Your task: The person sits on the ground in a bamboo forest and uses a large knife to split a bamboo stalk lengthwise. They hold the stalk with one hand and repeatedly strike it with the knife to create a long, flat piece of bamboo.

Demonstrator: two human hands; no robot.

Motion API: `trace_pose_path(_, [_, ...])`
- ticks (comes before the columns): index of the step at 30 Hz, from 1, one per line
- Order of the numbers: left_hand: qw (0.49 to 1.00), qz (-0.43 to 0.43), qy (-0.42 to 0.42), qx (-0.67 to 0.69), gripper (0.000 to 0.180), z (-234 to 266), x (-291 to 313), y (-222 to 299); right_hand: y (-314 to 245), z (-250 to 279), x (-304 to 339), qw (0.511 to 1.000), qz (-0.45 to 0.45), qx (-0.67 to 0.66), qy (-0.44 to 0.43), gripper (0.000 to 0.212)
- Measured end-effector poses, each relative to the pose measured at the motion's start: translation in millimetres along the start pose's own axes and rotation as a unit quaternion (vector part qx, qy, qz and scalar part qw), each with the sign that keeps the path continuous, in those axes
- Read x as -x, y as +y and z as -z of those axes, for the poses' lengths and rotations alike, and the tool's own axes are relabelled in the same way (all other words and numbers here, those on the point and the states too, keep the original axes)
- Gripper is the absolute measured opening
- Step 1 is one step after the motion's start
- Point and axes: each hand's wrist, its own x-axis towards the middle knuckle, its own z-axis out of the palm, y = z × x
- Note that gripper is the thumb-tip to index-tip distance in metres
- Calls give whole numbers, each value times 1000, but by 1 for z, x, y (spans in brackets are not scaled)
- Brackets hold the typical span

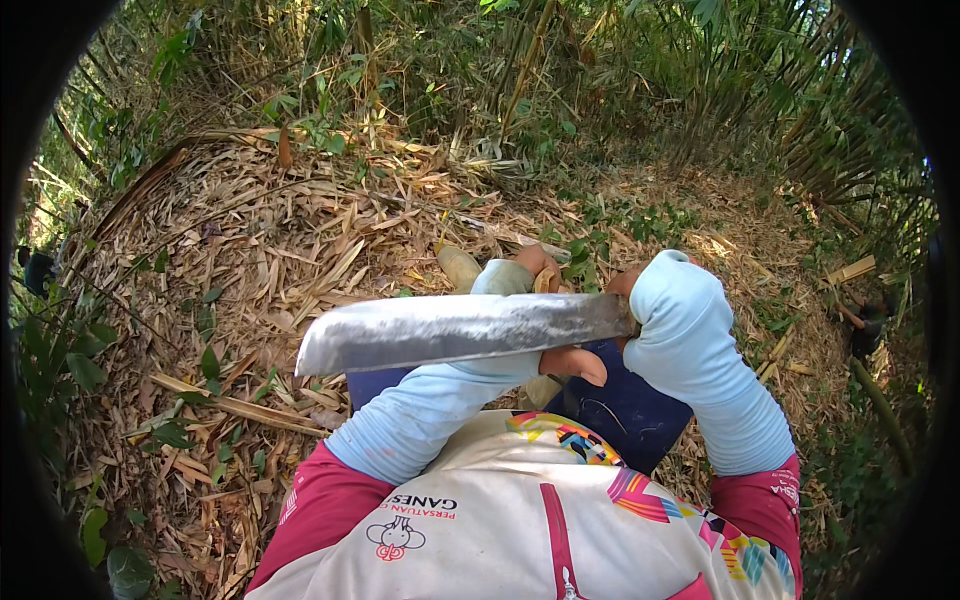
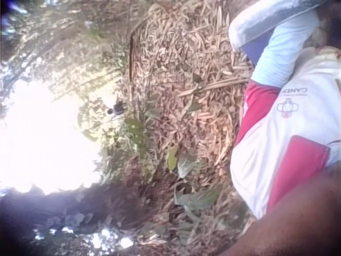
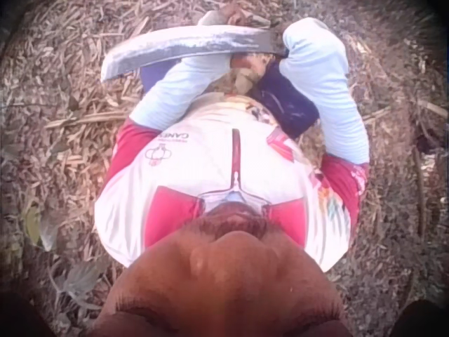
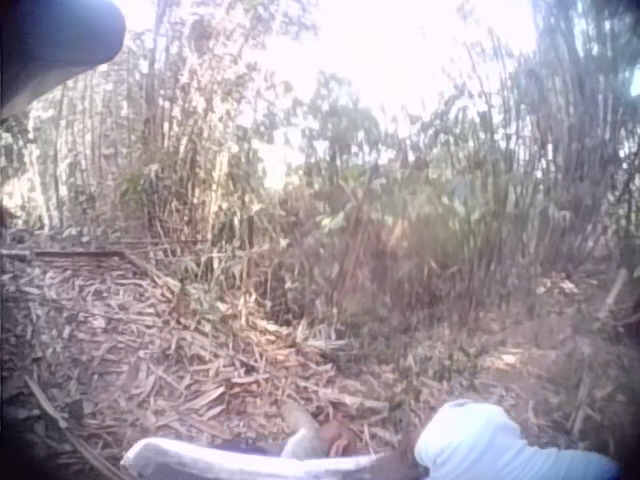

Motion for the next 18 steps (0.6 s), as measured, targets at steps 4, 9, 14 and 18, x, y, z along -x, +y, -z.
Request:
trace_pose_path(4, [996,67,-26,48,104,1,2,14,-9,1,-1,998,36,35,-33,15])
trace_pose_path(9, [999,14,-23,18,103,-1,1,18,-12,2,0,994,49,77,-58,30])
trace_pose_path(14, [980,75,-110,-148,105,5,-6,28,-15,5,1,993,38,75,-78,25])
trace_pose_path(18, [995,90,-42,-3,106,-5,3,20,-18,8,3,993,29,69,-94,25])
